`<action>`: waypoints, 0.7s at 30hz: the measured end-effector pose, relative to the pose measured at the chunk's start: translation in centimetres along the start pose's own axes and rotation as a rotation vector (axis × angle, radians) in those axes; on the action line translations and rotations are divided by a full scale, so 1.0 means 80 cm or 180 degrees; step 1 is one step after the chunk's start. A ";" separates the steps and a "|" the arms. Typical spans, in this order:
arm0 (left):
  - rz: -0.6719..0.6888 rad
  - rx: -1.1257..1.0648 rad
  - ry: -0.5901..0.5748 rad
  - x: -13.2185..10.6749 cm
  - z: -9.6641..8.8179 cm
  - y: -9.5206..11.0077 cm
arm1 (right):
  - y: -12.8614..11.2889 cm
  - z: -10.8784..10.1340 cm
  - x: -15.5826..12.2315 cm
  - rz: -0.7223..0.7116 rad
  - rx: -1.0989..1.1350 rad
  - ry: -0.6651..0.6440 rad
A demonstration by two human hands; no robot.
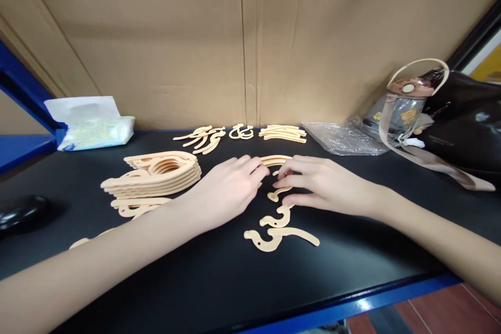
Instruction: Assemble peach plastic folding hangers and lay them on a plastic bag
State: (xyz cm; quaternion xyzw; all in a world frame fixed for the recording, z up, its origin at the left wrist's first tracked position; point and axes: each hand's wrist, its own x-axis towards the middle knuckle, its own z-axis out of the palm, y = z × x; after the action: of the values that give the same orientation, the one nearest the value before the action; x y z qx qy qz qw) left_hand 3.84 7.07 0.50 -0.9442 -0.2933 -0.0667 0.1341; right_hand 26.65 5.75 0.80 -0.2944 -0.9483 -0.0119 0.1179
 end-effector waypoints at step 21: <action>-0.0354 0.0109 -0.0371 -0.006 -0.009 0.009 | 0.003 0.000 -0.001 0.0185 0.0036 0.0158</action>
State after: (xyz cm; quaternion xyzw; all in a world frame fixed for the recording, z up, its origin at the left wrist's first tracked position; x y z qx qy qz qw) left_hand 3.79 6.04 0.97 -0.9263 -0.3537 -0.0139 0.1290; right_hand 26.84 5.88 0.77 -0.3208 -0.9362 -0.0104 0.1434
